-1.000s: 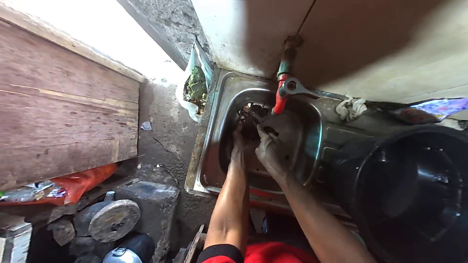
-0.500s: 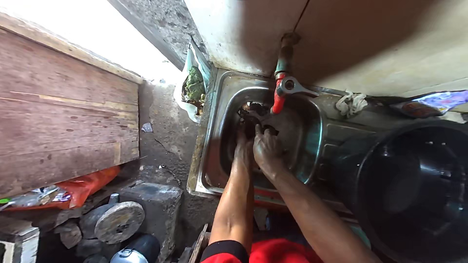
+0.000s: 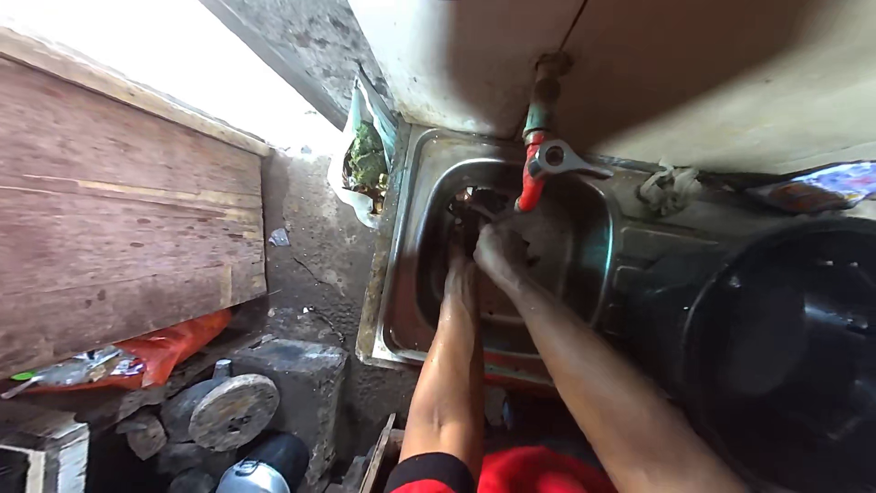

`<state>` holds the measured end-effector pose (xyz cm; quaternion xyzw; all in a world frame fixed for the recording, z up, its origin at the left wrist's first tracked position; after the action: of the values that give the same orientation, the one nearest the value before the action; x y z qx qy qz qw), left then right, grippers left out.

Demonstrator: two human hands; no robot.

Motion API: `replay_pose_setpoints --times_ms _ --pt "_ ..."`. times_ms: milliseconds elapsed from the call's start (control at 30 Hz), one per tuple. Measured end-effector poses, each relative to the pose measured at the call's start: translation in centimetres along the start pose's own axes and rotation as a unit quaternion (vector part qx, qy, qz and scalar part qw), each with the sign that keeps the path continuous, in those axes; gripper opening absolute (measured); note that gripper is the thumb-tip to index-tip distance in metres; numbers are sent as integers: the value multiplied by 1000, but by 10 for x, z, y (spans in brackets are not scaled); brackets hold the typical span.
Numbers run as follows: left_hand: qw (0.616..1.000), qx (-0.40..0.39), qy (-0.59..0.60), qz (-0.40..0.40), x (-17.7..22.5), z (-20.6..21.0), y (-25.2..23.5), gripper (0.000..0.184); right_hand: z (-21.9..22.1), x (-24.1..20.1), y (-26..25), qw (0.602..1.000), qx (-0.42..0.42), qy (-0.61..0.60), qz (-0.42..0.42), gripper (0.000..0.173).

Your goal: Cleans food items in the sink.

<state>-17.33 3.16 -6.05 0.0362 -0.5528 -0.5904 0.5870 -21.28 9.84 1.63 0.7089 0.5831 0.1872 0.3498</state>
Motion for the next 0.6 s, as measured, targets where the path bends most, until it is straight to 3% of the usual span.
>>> replay_pose_setpoints --times_ms 33,67,133,200,333,400,500,600 --pt "998 -13 60 -10 -14 -6 -9 34 -3 12 -7 995 -27 -87 41 33" --pt "991 23 130 -34 -24 -13 -16 31 -1 25 -14 982 -37 -170 79 32" --pt "976 49 205 -47 -34 -21 -28 27 7 45 -17 970 -19 -220 101 37" --pt "969 51 238 -40 -43 -27 -31 33 8 58 -2 976 5 -206 74 48" --pt "954 48 288 -76 -45 -24 -24 49 -1 58 30 978 94 -183 -38 54" --pt "957 52 270 -96 -42 -20 -14 46 -1 58 40 985 100 -133 -52 59" --pt "979 2 171 -112 -27 -11 -2 21 0 57 48 996 71 -54 -23 68" --pt "992 -25 69 -101 -29 -21 -8 33 4 56 53 997 75 -21 -8 67"
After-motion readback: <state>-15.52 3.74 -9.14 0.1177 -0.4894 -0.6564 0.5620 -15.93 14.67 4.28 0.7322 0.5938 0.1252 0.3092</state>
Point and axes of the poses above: each hand's wrist, its own y-axis away from the middle knuckle, its own z-axis out of the palm, x = y × z, the point moved 5 cm from there along -y, towards the middle knuckle, and after that the axes turned 3 degrees about z, right-handed, at the moved point
